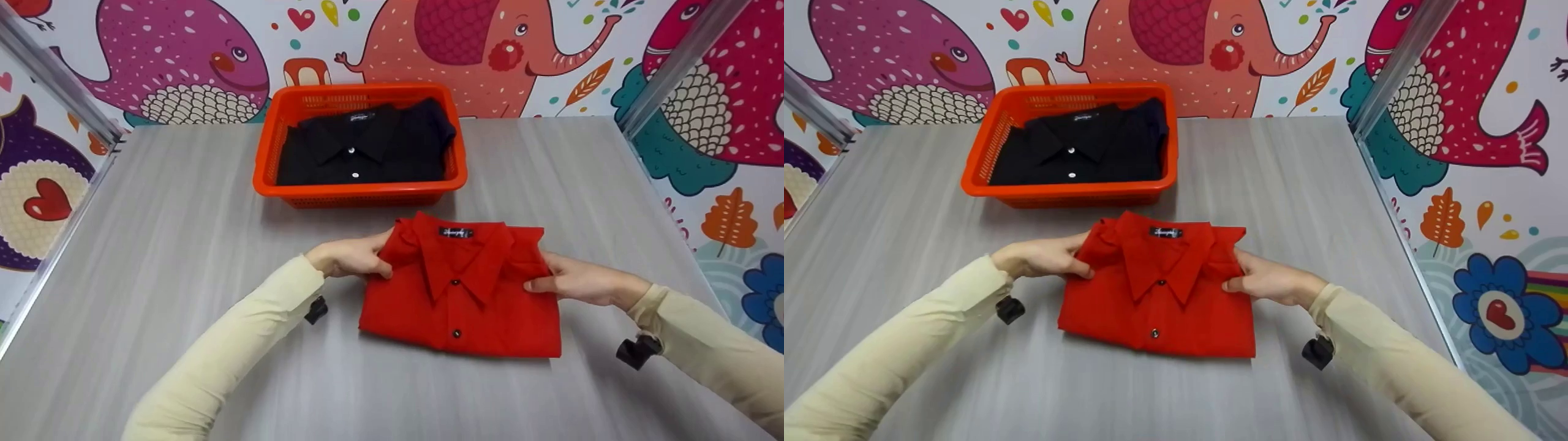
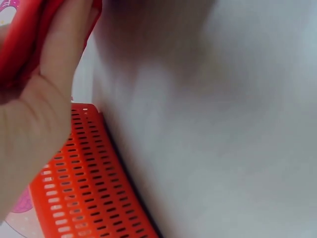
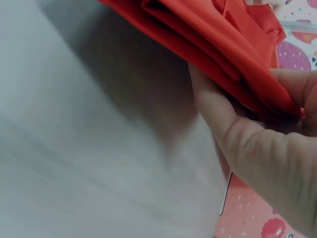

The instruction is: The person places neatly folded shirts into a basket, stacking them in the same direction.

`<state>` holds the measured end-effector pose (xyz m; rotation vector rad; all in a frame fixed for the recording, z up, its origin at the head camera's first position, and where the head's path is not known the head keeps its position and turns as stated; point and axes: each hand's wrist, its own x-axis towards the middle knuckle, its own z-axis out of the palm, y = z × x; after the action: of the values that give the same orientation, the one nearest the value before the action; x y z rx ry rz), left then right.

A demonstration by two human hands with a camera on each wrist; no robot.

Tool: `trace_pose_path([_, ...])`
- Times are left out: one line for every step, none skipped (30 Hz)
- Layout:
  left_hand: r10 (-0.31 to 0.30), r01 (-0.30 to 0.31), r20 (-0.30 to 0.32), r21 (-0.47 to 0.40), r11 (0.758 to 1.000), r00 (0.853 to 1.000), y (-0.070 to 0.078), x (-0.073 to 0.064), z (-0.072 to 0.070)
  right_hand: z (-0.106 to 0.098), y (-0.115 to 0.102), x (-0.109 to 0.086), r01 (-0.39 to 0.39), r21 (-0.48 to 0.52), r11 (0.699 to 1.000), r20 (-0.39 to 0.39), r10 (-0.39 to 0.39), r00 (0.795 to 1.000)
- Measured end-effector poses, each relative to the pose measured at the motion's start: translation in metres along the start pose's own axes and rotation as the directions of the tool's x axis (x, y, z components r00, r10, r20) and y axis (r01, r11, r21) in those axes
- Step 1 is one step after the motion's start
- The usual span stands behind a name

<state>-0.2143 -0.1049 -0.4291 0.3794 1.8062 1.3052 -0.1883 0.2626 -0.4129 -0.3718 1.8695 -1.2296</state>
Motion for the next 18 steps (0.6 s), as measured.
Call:
trace_pose_path([0.013,-0.013,0.001,0.002,1.000,1.000,-0.001,-0.003,0.000,0.001,-0.002,-0.001,0.005,-0.012,1.000,0.003,-0.005,1.000])
trace_pose_path([0.022,-0.021,0.000,0.007,1.000,1.000,-0.002,-0.006,-0.001,0.003,-0.004,-0.001,0.012,-0.020,1.000,0.008,-0.012,1.000])
trace_pose_path([0.035,-0.035,0.000,0.012,0.999,0.999,-0.003,-0.009,-0.001,0.004,-0.006,-0.002,0.020,-0.027,0.999,0.012,-0.020,1.000])
trace_pose_path([0.046,-0.046,-0.003,0.013,0.999,0.999,-0.004,-0.013,-0.002,0.006,-0.008,-0.003,0.031,-0.039,0.999,0.017,-0.031,0.999])
trace_pose_path([0.066,-0.066,-0.004,0.021,0.998,0.998,-0.005,-0.017,-0.003,0.008,-0.011,-0.003,0.042,-0.053,0.998,0.020,-0.041,0.999])
trace_pose_path([0.081,-0.081,-0.005,0.030,0.996,0.997,-0.005,-0.021,-0.005,0.009,-0.013,-0.004,0.051,-0.065,0.997,0.023,-0.049,0.999])
trace_pose_path([0.092,-0.091,-0.004,0.041,0.995,0.996,-0.005,-0.025,-0.006,0.011,-0.016,-0.005,0.061,-0.075,0.995,0.027,-0.059,0.998])
trace_pose_path([0.101,-0.100,-0.006,0.057,0.993,0.995,-0.005,-0.029,-0.008,0.013,-0.019,-0.005,0.071,-0.084,0.994,0.030,-0.069,0.997])
trace_pose_path([0.101,-0.100,-0.010,0.074,0.992,0.995,-0.004,-0.033,-0.010,0.015,-0.021,-0.006,0.080,-0.094,0.992,0.033,-0.078,0.996])
trace_pose_path([0.099,-0.097,-0.016,0.093,0.991,0.995,-0.003,-0.037,-0.012,0.017,-0.024,-0.006,0.087,-0.105,0.991,0.033,-0.084,0.996])
trace_pose_path([0.098,-0.096,-0.014,0.110,0.989,0.995,-0.002,-0.040,-0.014,0.019,-0.026,-0.007,0.092,-0.112,0.989,0.031,-0.089,0.996])
trace_pose_path([0.091,-0.089,-0.012,0.120,0.989,0.996,0.000,-0.043,-0.016,0.020,-0.029,-0.007,0.099,-0.118,0.988,0.031,-0.096,0.995])
trace_pose_path([0.090,-0.088,-0.011,0.131,0.988,0.996,0.001,-0.045,-0.017,0.021,-0.031,-0.007,0.107,-0.127,0.986,0.030,-0.104,0.994])
trace_pose_path([0.091,-0.088,-0.013,0.140,0.986,0.996,0.002,-0.047,-0.019,0.022,-0.034,-0.008,0.114,-0.139,0.984,0.029,-0.111,0.993])
trace_pose_path([0.095,-0.092,-0.016,0.156,0.984,0.995,0.004,-0.050,-0.021,0.022,-0.036,-0.008,0.121,-0.153,0.981,0.027,-0.118,0.993])
trace_pose_path([0.110,-0.106,-0.016,0.169,0.980,0.994,0.005,-0.051,-0.022,0.022,-0.038,-0.008,0.127,-0.168,0.977,0.023,-0.125,0.992])
trace_pose_path([0.123,-0.119,-0.012,0.177,0.977,0.992,0.007,-0.053,-0.024,0.022,-0.040,-0.009,0.134,-0.185,0.974,0.019,-0.133,0.991])
trace_pose_path([0.137,-0.132,-0.015,0.191,0.973,0.990,0.008,-0.055,-0.025,0.021,-0.042,-0.009,0.137,-0.203,0.970,0.016,-0.136,0.991])
